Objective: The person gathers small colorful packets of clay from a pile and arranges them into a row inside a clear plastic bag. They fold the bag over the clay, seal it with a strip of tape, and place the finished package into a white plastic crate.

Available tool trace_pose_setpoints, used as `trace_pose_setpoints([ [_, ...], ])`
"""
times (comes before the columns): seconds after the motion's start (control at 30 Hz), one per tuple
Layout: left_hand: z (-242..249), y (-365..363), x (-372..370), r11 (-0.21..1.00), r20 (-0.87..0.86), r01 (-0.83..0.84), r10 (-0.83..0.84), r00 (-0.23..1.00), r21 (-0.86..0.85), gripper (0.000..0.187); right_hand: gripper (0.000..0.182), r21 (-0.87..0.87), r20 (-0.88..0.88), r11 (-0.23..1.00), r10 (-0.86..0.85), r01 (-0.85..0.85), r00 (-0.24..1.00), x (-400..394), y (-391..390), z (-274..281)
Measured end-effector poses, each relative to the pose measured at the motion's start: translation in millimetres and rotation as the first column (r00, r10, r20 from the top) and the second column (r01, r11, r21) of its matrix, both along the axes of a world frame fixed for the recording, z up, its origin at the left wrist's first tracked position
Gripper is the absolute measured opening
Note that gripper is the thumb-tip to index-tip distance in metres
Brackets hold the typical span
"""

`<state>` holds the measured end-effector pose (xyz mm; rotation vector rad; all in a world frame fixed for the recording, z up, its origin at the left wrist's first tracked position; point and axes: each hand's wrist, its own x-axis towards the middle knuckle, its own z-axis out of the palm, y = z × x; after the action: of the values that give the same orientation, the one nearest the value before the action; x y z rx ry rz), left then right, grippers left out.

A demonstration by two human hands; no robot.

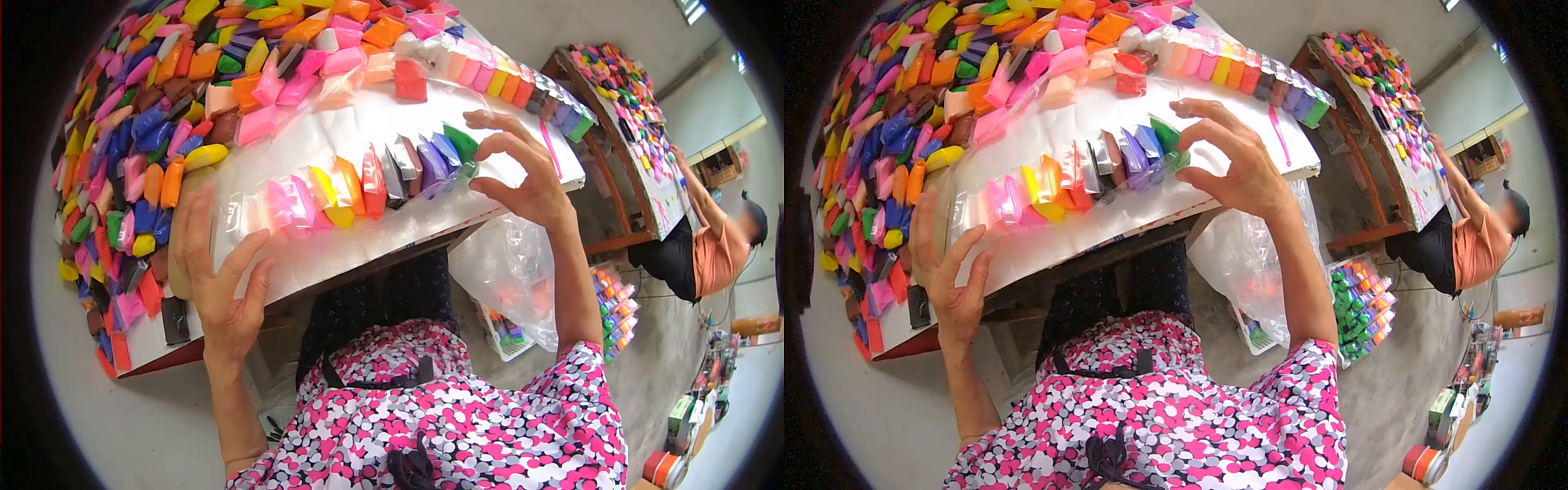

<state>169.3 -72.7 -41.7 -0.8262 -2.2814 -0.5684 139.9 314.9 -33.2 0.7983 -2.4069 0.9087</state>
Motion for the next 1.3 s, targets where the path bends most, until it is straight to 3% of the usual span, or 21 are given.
trace_pose_setpoints([
  [0.1,-3,-5,-4,0.999,-0.022,0.016,-0.015,1.000,0.047,0.030,0.024,0.023,0.068,1.000,-0.015,0.014,0.998,-1,2,1],
  [0.4,6,0,-26,0.998,0.045,-0.046,0.043,0.998,0.049,0.009,0.015,0.055,-0.049,0.998,0.042,-0.039,0.998,-28,0,5],
  [0.5,12,-1,-38,0.992,0.209,-0.084,0.063,0.976,0.096,0.011,0.020,-0.200,0.335,0.979,0.103,-0.036,0.937,-43,-4,7],
  [0.6,21,0,-60,0.901,0.633,-0.208,-0.090,0.769,0.380,0.009,0.023,-0.239,0.485,0.970,0.081,0.042,0.871,-65,-5,2],
  [0.7,21,-7,-89,0.942,0.734,-0.220,-0.039,0.678,0.253,0.008,0.021,-0.252,0.596,0.964,0.085,0.085,0.799,-75,-9,6],
  [0.8,38,12,-76,0.943,0.489,-0.305,0.330,0.808,-0.131,0.016,0.022,-0.200,0.654,0.966,0.008,0.163,0.756,-72,-18,13],
  [0.9,39,37,-60,0.962,-0.038,-0.261,0.259,0.965,-0.082,0.039,0.020,-0.182,0.664,0.967,-0.012,0.176,0.748,-73,-18,12],
  [0.97,41,64,-57,1.000,0.116,0.007,-0.004,0.993,-0.027,0.055,0.019,-0.182,0.661,0.966,-0.021,0.186,0.750,-71,-20,13],
  [1.0,40,71,-58,0.991,0.188,0.136,-0.136,0.973,0.018,0.063,0.018,-0.135,0.658,0.973,-0.054,0.188,0.751,-72,-20,14],
  [1.07,19,80,-79,0.978,0.179,0.197,-0.183,0.967,-0.064,0.064,0.019,-0.038,0.647,0.982,-0.118,0.186,0.753,-74,-20,16],
  [1.17,15,83,-98,0.971,0.290,0.217,-0.181,0.940,-0.098,0.070,0.034,-0.137,0.516,0.962,-0.134,0.236,0.846,-66,-20,5],
  [1.27,16,83,-101,0.970,0.326,0.238,-0.209,0.922,-0.049,0.066,0.048,0.018,0.086,0.932,-0.362,0.362,0.928,-47,-29,14],
  [1.3,16,83,-102,0.968,0.314,0.251,-0.230,0.921,-0.025,0.063,0.050,0.054,-0.082,0.951,-0.301,0.305,0.950,-45,-32,17],
])
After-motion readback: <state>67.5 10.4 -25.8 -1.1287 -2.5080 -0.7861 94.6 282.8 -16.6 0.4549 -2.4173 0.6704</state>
